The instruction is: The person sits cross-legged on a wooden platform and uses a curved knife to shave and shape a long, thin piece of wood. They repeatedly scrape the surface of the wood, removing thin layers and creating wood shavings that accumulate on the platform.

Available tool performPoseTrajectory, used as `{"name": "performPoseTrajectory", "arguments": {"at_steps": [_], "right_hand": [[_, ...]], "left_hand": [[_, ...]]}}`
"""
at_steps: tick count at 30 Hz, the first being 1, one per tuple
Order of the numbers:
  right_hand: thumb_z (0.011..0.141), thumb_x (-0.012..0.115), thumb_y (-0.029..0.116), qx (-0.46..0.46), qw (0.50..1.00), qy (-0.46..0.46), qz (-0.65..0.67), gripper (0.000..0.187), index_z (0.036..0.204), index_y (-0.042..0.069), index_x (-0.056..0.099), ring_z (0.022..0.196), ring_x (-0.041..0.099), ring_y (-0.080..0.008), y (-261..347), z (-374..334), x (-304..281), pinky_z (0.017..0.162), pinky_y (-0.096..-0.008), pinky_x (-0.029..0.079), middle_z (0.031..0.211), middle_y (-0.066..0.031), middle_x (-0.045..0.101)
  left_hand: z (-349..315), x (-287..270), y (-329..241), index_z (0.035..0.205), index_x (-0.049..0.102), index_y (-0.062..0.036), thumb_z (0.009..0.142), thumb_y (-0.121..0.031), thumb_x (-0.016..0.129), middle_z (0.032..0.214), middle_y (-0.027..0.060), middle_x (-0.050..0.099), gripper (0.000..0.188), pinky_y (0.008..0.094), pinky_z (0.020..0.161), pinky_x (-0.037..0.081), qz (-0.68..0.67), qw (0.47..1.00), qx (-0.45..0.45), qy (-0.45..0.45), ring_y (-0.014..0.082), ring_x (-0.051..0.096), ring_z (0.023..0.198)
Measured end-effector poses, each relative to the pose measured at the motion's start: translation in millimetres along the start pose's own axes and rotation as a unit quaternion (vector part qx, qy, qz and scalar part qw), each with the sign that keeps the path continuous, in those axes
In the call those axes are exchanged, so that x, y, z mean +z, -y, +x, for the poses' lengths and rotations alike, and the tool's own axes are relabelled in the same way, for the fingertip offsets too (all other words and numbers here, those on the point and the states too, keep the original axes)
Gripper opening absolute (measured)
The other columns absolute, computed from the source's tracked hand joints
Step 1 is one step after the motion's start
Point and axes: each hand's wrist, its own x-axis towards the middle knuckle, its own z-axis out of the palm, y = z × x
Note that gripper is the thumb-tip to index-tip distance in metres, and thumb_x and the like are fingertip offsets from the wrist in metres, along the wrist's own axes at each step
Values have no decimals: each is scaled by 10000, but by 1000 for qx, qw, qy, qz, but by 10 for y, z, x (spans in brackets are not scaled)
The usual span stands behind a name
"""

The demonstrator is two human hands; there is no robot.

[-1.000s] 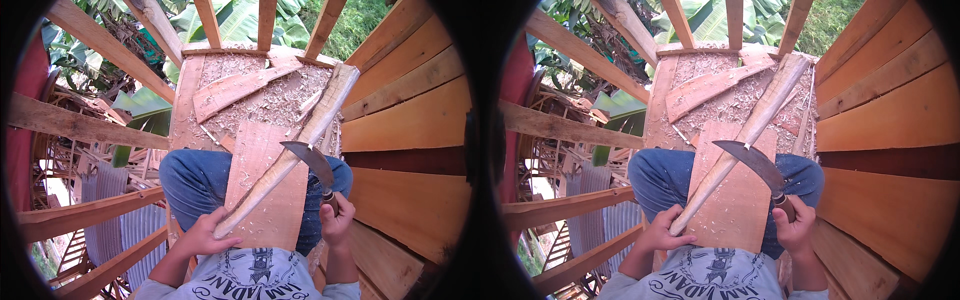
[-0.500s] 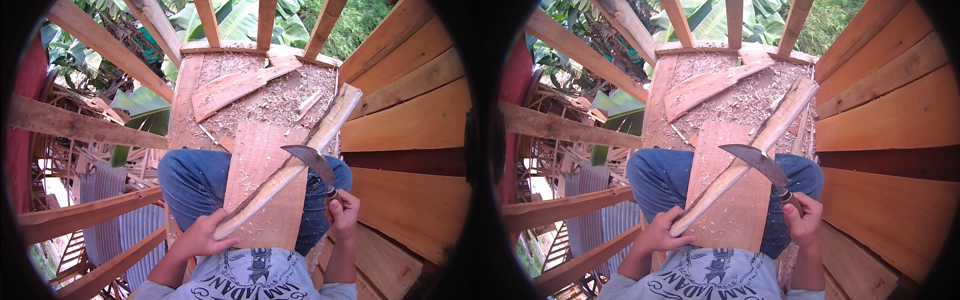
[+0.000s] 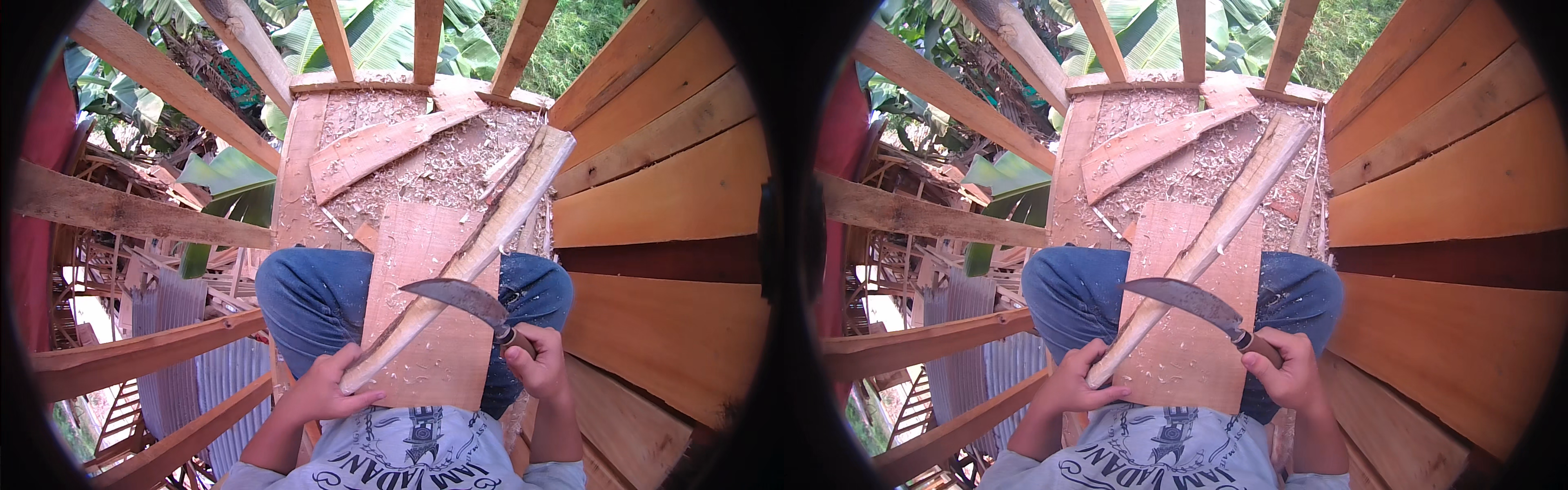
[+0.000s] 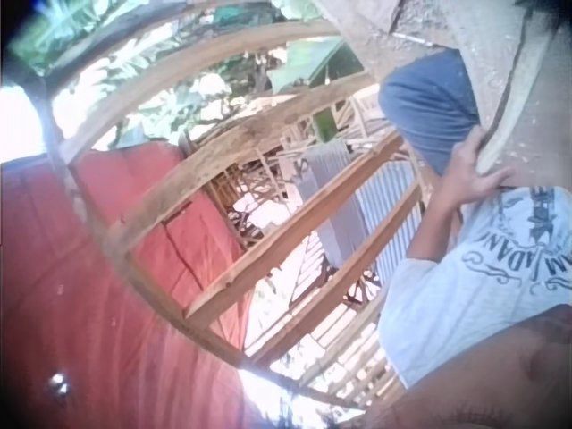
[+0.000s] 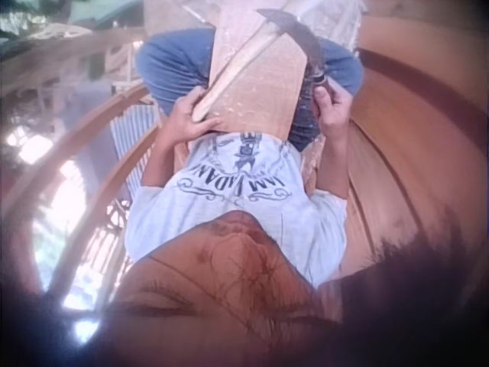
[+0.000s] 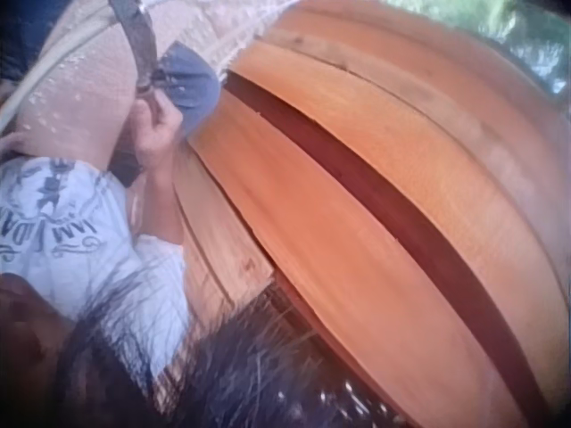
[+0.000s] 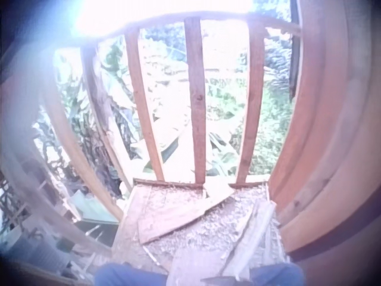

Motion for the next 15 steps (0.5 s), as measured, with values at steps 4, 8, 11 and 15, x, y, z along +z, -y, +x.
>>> {"name": "performPoseTrajectory", "arguments": {"at_steps": [4,8,11,15], "right_hand": [[909,588,347,7,999,-31,10,386,689,35,530,438,387,-35,3,21,36,404,-216,281,504,28,457],[910,587,330,5,998,14,-63,381,677,34,527,466,410,-35,26,5,77,423,-220,303,508,31,463],[899,601,308,11,999,-7,-33,361,683,28,525,487,435,-42,39,67,-13,442,-234,329,514,26,472],[906,589,316,-20,994,28,-107,373,677,30,519,473,422,-41,19,37,35,432,-224,311,510,31,464]], "left_hand": [[46,3,10,972,532,4,725,-295,800,734,139,569,471,318,588,469,-24,1000,-1,13,247,632,637],[45,9,56,968,530,3,715,-303,808,729,137,567,485,321,585,468,-9,1000,10,4,248,628,629],[29,1,29,968,529,3,708,-305,814,726,136,569,494,317,583,467,-6,1000,8,7,238,623,623],[75,31,49,969,529,5,708,-305,816,709,131,573,497,312,580,466,-15,1000,15,16,216,618,616]]}}
